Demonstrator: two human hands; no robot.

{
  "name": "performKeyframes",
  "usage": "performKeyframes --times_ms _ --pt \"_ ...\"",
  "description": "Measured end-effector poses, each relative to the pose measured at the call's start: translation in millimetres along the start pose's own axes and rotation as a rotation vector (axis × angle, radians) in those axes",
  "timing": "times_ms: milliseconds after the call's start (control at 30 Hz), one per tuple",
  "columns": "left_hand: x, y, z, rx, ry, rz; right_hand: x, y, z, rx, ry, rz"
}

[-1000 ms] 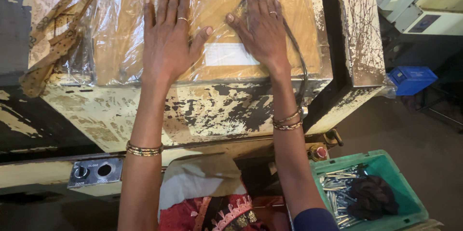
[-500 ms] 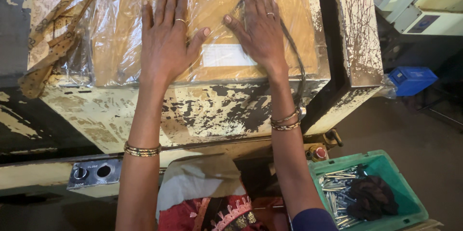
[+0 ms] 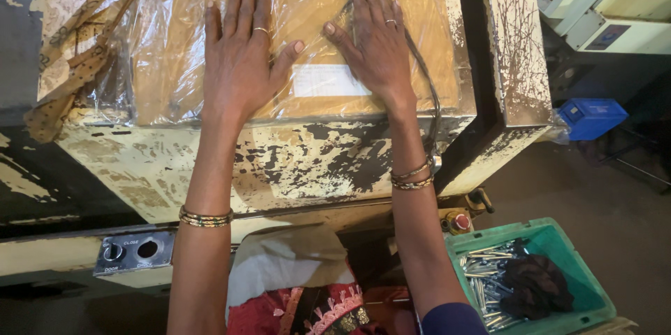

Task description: The person operates a strapping machine to secure a plastic-wrapped cardboard box. They repeatedly retrieve metal strapping tools from a green bin, insert them into the machine, and press down on the box to apply straps.

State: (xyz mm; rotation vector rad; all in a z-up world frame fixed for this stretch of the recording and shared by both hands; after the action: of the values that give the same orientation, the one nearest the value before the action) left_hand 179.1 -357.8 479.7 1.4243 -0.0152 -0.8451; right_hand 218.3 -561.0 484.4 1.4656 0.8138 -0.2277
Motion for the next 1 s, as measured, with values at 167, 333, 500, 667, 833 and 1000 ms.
performKeyframes --times_ms 167,333,500,667,833,1000 --pt "-1.8 0.7 1.4 -0.004 -0.007 -0.003 -1.8 0.5 -0.8 0.002 -0.006 0.008" --pt "-3.6 1.4 3.2 0.001 -0.006 -0.006 -2.0 0.9 -1.9 -0.003 0.000 0.014" --pt "-4.6 0.5 3.1 0.007 -0.018 -0.003 -1.9 0.7 -1.3 0.000 -0.017 0.005" --pt "-3.5 0.3 2.7 0.012 -0.014 0.003 -0.9 1.8 -0.7 -0.002 -0.007 0.000" --pt "-2.4 0.9 1.7 0.012 -0.014 0.002 -0.6 1.8 -1.2 -0.004 0.008 0.007" --pt "-2.5 0.6 2.1 0.013 -0.014 0.001 -2.9 0.5 -1.5 -0.005 0.001 0.013"
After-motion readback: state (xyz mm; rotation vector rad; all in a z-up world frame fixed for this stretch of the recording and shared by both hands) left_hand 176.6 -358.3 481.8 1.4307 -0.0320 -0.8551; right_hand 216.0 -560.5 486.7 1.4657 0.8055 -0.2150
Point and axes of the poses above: each hand's wrist, its own y-axis towards the middle knuckle, its own x-axis out of the palm, z = x × y, the point moved 8 cm from there along y, towards the middle knuckle, and after that the axes turned 14 degrees about z, right-handed, at the moved point
